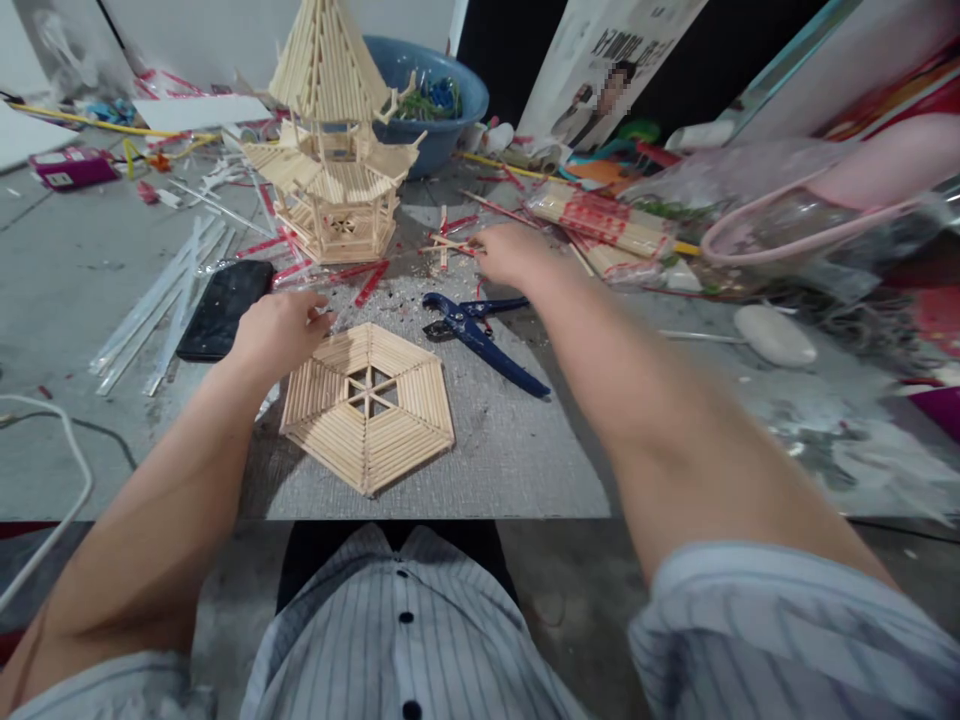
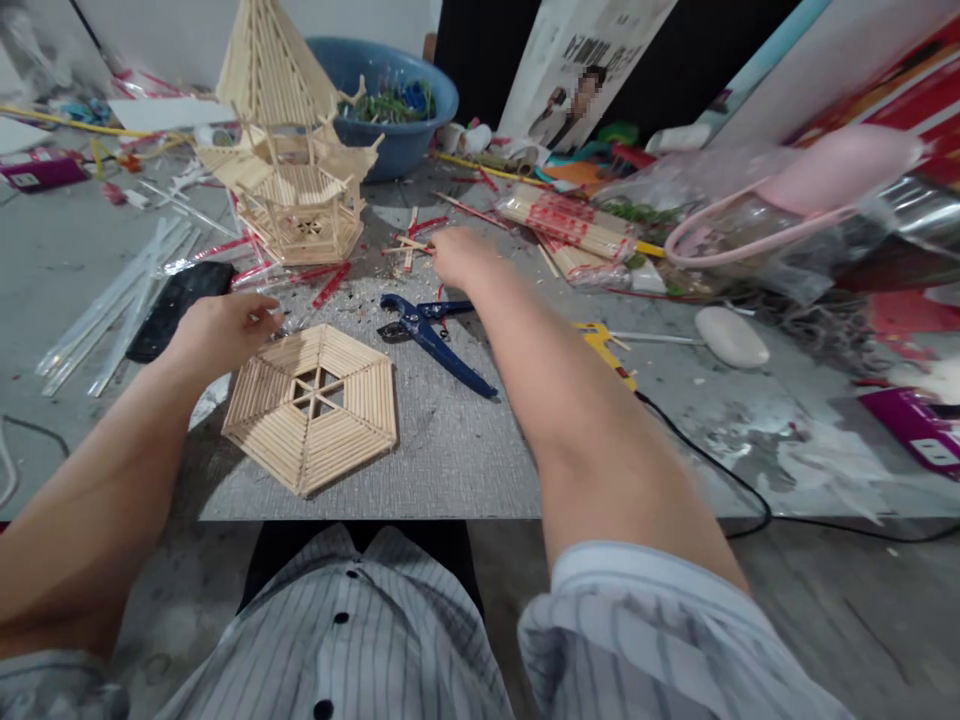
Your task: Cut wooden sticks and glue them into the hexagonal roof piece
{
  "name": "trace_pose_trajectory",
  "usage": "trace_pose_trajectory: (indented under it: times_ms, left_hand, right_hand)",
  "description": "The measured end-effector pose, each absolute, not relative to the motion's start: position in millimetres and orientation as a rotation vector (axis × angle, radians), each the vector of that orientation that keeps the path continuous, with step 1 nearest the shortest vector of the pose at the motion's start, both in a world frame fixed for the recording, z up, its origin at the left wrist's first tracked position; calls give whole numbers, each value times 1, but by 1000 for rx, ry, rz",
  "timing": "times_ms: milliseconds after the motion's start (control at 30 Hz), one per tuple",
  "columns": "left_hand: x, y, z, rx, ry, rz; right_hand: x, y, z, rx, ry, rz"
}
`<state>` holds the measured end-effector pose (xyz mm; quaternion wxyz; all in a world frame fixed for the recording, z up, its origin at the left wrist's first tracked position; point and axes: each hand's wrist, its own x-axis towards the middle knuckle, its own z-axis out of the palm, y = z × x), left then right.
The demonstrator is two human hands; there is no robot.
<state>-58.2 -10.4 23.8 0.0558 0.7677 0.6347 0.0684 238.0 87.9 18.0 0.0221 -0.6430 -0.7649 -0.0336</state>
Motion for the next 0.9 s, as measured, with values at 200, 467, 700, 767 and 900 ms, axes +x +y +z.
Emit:
trace_pose_trajectory:
  times_ms: [200, 467, 700, 767, 900]
  left_hand:
    - [-57, -7, 17, 2431, 1886, 150]
    - [-56, -10, 19, 2472, 1829, 134]
    - [-59, -7, 18, 2467, 1811, 261]
    - [-60, -6, 18, 2443, 1780, 374]
    - [-56, -8, 18, 2308, 1685, 628]
  right_hand:
    - [213, 116, -4, -1975, -2464, -99]
    - [196, 120, -4, -2070, -2430, -186]
    - [207, 102, 18, -1837, -2301, -306]
    - [204, 85, 23, -1723, -2284, -311]
    - [188, 35, 19, -1403, -2323, -197]
